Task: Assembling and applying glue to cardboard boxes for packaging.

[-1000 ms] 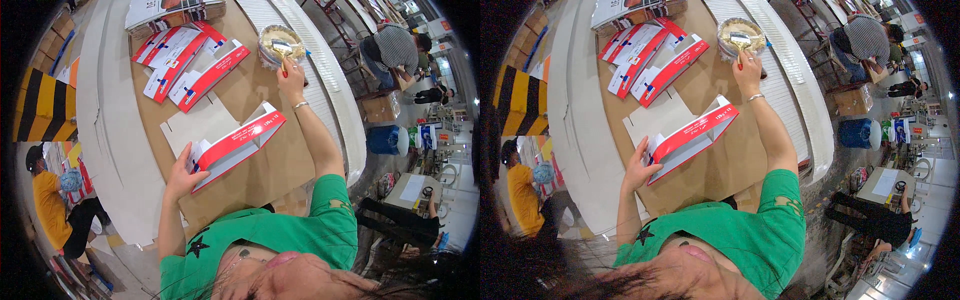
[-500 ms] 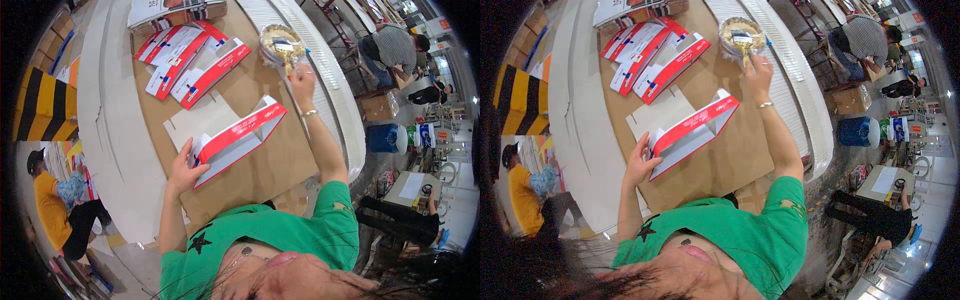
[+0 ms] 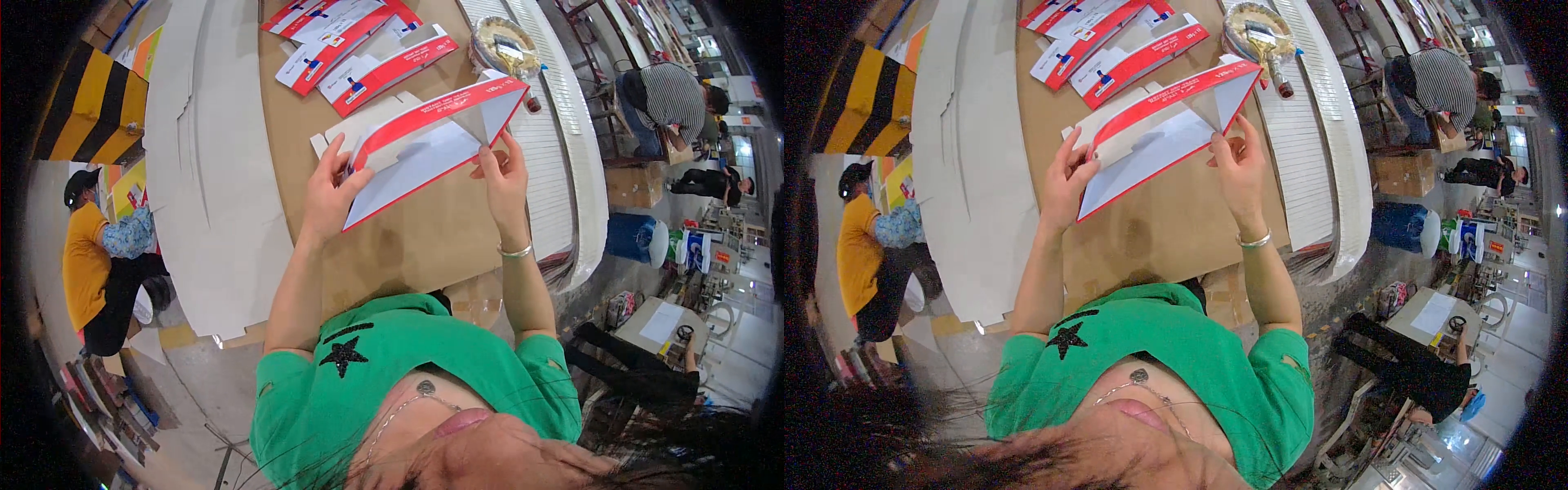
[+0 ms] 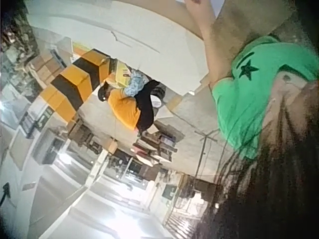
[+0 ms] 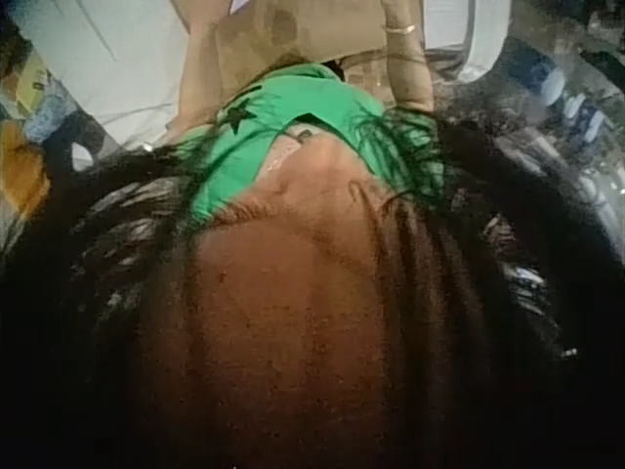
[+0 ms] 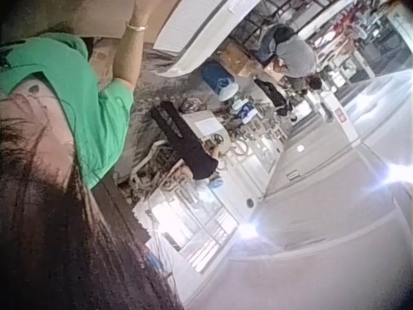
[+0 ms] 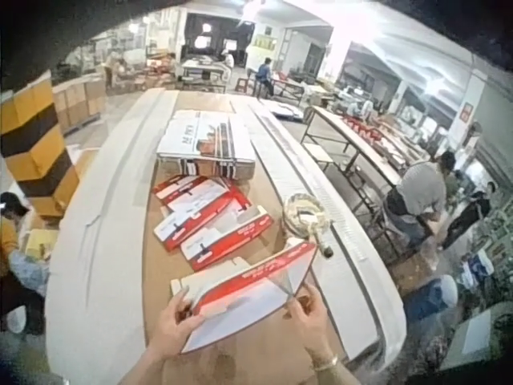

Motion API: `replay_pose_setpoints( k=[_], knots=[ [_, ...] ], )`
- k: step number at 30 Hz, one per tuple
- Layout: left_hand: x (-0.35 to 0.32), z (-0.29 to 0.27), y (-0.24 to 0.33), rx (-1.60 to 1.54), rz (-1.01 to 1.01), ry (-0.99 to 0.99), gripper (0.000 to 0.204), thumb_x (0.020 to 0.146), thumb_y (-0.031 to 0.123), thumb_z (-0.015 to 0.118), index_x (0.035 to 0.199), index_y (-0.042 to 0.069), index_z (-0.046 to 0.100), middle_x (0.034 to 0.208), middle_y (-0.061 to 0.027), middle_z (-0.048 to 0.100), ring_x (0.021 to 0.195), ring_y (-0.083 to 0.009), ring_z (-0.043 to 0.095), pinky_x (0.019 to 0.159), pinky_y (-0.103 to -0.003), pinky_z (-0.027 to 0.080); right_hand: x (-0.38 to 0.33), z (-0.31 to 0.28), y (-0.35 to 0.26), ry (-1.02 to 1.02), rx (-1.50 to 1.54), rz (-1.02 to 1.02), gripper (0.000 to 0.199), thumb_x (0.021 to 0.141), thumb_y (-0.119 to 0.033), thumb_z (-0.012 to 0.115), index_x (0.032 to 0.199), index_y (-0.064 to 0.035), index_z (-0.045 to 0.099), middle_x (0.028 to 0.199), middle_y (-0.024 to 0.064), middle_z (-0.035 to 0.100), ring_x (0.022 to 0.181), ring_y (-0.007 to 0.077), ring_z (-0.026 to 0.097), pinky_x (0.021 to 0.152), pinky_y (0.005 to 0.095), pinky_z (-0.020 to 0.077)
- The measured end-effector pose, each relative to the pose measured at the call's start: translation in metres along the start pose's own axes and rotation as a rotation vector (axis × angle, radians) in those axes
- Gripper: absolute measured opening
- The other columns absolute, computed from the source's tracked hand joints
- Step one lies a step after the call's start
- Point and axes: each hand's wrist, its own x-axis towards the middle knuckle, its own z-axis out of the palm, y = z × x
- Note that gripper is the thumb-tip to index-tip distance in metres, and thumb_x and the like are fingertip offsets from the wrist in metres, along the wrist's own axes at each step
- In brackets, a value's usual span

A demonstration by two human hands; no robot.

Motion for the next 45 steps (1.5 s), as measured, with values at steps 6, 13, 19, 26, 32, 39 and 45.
replay_pose_setpoints(
  k=[6,13,19,26,32,39,45],
  knots=[
    [0.005,-0.002,-0.007,-0.446,-0.028,0.091,0.053,0.089,0.02,0.048,0.134,-0.004,0.033,0.106,-0.0097,0.057,0.096,-0.0163,0.053,0.088,-0.029,0.041,-0.012,0.008,-0.015,0.054,0.066,-0.015,0.053,0.083,0.001,0.055,0.132,0.0014,0.035,0.084,0.0063,0.058,0.073,0.0106,0.055,0.064,0.0228,0.0459],
    [0.0,0.008,0.011,-0.316,0.061,0.069,0.051,0.088,0.015,0.044,0.134,-0.005,0.032,0.116,-0.0143,0.053,0.106,-0.0202,0.051,0.093,-0.033,0.039,-0.029,0.042,-0.054,0.12,-0.685,-0.869,0.034,0.07,0.005,0.06,0.103,-0.0029,0.06,0.096,0.0119,0.058,0.091,0.0241,0.053,0.073,0.0333,0.0404],
    [-0.003,0.008,0.018,-0.569,0.315,0.012,0.053,0.09,0.02,0.044,0.137,0.0,0.03,0.117,-0.012,0.05,0.104,-0.0174,0.049,0.093,-0.035,0.038,-0.05,0.076,-0.092,-0.254,-0.476,-0.797,0.018,0.073,-0.001,0.064,0.091,-0.0037,0.063,0.096,0.0076,0.062,0.076,0.0233,0.06,0.072,0.0346,0.0473],
    [-0.002,0.008,0.025,-0.613,0.198,0.151,0.049,0.091,0.018,0.043,0.136,0.002,0.031,0.117,-0.0102,0.05,0.105,-0.0173,0.048,0.094,-0.033,0.037,-0.039,0.069,-0.089,-0.366,-0.411,-0.513,0.018,0.079,-0.007,0.063,0.096,-0.0025,0.062,0.086,0.0117,0.063,0.061,0.0213,0.06,0.057,0.0307,0.048],
    [-0.007,0.005,0.027,-0.521,0.261,0.157,0.052,0.088,0.012,0.047,0.137,0.002,0.03,0.117,-0.0104,0.05,0.106,-0.0164,0.047,0.092,-0.031,0.037,-0.032,0.057,-0.086,-0.422,-0.449,-0.376,0.018,0.082,-0.004,0.061,0.099,0.0003,0.063,0.089,0.0084,0.065,0.066,0.0103,0.059,0.058,0.0219,0.0467],
    [-0.013,0.003,0.036,-0.358,0.402,0.103,0.076,0.072,0.01,0.059,0.14,0.003,0.025,0.122,-0.0131,0.046,0.112,-0.0202,0.045,0.096,-0.032,0.035,-0.043,0.053,-0.088,-0.338,-0.168,-0.17,0.015,0.084,-0.009,0.06,0.096,-0.0006,0.065,0.074,0.0036,0.064,0.06,0.0075,0.055,0.056,0.0219,0.0446],
    [-0.017,0.0,0.041,-0.354,0.534,0.042,0.084,0.067,0.006,0.063,0.14,0.001,0.023,0.129,-0.0162,0.041,0.121,-0.0232,0.04,0.103,-0.036,0.03,-0.048,0.043,-0.083,-0.356,-0.072,-0.162,0.012,0.085,-0.01,0.061,0.089,0.0015,0.064,0.066,0.0013,0.059,0.057,0.005,0.052,0.051,0.0189,0.0393]
  ],
)
